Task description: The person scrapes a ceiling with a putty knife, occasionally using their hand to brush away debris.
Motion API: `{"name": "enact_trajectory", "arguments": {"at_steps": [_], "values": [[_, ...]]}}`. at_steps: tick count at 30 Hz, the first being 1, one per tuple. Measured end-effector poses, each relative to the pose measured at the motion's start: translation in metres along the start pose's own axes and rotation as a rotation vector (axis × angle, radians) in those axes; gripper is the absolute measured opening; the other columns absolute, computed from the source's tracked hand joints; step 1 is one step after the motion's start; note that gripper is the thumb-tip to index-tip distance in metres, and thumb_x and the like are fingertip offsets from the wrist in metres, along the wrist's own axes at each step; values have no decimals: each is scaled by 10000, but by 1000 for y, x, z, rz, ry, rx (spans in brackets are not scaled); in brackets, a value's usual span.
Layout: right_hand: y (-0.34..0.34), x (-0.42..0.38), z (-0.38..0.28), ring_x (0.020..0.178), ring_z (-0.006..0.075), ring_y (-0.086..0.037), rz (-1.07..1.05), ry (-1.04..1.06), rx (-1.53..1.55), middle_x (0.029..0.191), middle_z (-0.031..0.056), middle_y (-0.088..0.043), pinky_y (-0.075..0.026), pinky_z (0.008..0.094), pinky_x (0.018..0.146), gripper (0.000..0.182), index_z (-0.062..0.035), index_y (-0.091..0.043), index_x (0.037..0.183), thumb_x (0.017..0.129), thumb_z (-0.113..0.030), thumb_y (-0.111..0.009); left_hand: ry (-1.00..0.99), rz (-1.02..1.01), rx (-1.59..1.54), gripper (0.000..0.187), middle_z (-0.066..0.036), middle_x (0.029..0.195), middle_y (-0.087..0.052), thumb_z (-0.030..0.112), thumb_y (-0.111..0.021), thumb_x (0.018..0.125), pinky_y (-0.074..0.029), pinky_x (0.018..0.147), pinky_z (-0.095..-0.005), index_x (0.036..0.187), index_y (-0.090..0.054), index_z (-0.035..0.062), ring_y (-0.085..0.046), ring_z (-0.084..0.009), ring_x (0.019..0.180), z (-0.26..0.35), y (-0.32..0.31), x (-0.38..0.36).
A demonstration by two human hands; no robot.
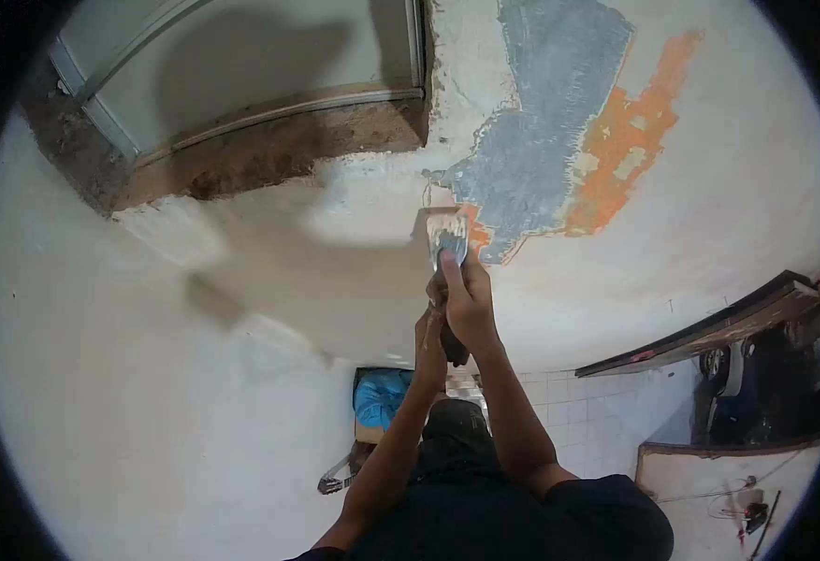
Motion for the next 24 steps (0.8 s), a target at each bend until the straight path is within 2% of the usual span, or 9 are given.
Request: {"name": "enact_trajectory", "arguments": {"at_steps": [2, 5, 9, 11, 14, 16, 21, 23, 24], "values": [[-6, -1, -24, 629, 103, -497, 159, 217, -14, 767, 67, -560, -416, 249, 566, 164, -16, -469, 994, 954, -170, -427, -112, 30, 100, 494, -120, 1058, -547, 349, -372, 965, -424, 818, -254, 1281, -388, -30, -520, -134, 936, 15, -2, -1], [9, 14, -11, 586, 105, -482, 244, 282, -201, 709, 60, -536, -406, 266, 526, 153, -1, -456, 938, 953, -149, -418, -107, 60, 67, 413, -84, 952, -565, 307, -362, 978, -459, 690, -254, 1214, -436, -24, -533, -120, 797, 25, -21, 5], [10, 18, -5, 515, 123, -483, 264, 281, -222, 663, 51, -510, -396, 276, 459, 150, 1, -449, 925, 951, -144, -422, 20, 49, 180, 358, -60, 896, -562, 290, -366, 981, -447, 621, -233, 1142, -464, -15, -514, -93, 743, 9, -11, 10], [5, 17, -1, 441, 96, -434, 233, 126, 10, 641, 30, -476, -361, 248, 386, 149, -18, -450, 902, 954, -155, -421, -178, 142, 180, 324, -46, 833, -558, 289, -381, 979, -418, 574, -204, 1071, -477, -6, -493, -55, 707, 17, -13, 12], [5, 22, 4, 398, 63, -381, 292, 176, 3, 604, 3, -432, -314, 219, 334, 157, -34, -442, 881, 957, -170, -421, -142, 143, 136, 300, -27, 743, -554, 269, -398, 974, -387, 516, -204, 990, -495, -15, -479, -43, 644, 26, -14, 11], [-1, 23, 1, 411, 53, -382, 237, 129, 225, 578, -10, -411, -309, 212, 339, 170, -33, -441, 886, 962, -182, -416, -110, 164, 255, 297, -20, 709, -547, 268, -410, 970, -378, 494, -213, 942, -497, -15, -473, -42, 621, 27, -9, 9], [0, 21, 6, 411, 49, -384, 330, 6, 123, 606, 5, -434, -301, 205, 315, 202, -44, -442, 871, 959, -226, -433, -111, 147, 498, 318, -4, 611, -513, 275, -439, 957, -363, 462, -233, 831, -493, -12, -459, -42, 578, 24, -3, 7], [-1, 22, 1, 407, 49, -382, 359, -14, 100, 591, 3, -425, -299, 208, 313, 212, -44, -442, 868, 958, -236, -435, -124, 175, 508, 408, -64, 598, -547, 363, -435, 931, -392, 489, -298, 849, -526, -26, -511, -111, 579, 28, -8, 6], [-1, 21, -4, 406, 49, -382, 369, -28, 24, 585, -1, -415, -297, 208, 313, 219, -43, -440, 865, 959, -241, -434, 16, 168, 590, 409, -95, 654, -577, 369, -448, 915, -399, 501, -309, 853, -525, -28, -522, -123, 604, 22, -4, 4]]}}
Point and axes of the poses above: each hand's wrist, its own x-axis towards the middle knuckle, its own y-axis out of the back of the hand, z = x × y, the point moved 5 cm from there along x, towards the middle knuckle
